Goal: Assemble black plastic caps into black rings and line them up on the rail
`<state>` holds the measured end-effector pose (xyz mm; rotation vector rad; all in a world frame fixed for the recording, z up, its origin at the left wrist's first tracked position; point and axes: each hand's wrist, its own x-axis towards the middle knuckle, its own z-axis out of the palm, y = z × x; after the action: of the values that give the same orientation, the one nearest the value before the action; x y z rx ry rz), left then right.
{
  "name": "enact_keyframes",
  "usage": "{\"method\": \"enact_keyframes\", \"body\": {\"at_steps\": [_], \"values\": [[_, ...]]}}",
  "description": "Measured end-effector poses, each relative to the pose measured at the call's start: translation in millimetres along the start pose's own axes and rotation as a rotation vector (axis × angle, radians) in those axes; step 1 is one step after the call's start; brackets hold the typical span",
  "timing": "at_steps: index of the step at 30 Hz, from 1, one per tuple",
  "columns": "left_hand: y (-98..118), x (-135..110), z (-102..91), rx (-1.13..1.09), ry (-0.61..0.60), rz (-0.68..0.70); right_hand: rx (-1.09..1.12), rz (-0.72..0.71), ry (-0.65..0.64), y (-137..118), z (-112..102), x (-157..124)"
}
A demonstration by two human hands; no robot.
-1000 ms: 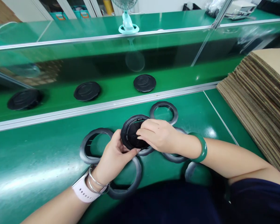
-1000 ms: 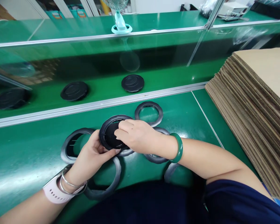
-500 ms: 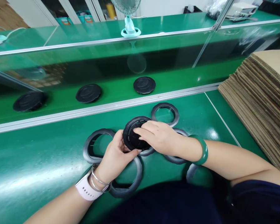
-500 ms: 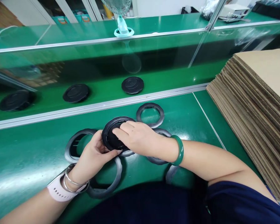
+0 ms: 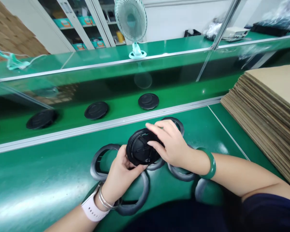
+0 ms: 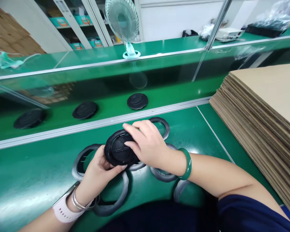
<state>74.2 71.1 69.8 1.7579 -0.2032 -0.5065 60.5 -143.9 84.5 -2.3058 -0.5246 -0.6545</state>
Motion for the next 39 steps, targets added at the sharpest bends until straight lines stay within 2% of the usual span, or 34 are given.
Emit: {"method": "enact_keyframes", "body": {"at_steps": [2, 5, 10, 16, 20, 25, 27, 34, 37, 39], "values": [[-1, -2, -0.1, 0.004, 0.002, 0.005, 0.155, 0.172, 0.009, 3, 1, 1], [-8, -6, -1.4, 0.033, -0.028, 0.038, 0.393, 0.352, -0.072, 5, 7, 2], [-18, -8, -3.2, 0.089, -0.051, 0.147, 0.539, 0.475, -0.065, 2, 13, 3], [-11, -10, -2.6, 0.184, -0.062, 0.180, 0.512, 0.505, -0.067, -1, 15, 3], [-3, -12, -2.9, 0.315, -0.028, 0.162, 0.456, 0.586, -0.096, -1, 16, 4], [-3, -8, -6.7, 0.320, 0.045, 0.151, 0.647, 0.564, -0.315, -7, 0, 6], [-4, -7, -8.4, 0.325, 0.042, 0.154, 0.608, 0.539, -0.357, -10, -5, 5], [-6, -4, -7.6, 0.430, 0.065, 0.144, 0.361, 0.504, -0.322, -16, 2, -3], [-4, -4, -9.7, 0.439, 0.049, 0.154, 0.399, 0.493, -0.319, -15, 3, 1], [0, -3, -12.8, 0.375, 0.014, 0.153, 0.452, 0.477, -0.296, -5, -3, 9]]}}
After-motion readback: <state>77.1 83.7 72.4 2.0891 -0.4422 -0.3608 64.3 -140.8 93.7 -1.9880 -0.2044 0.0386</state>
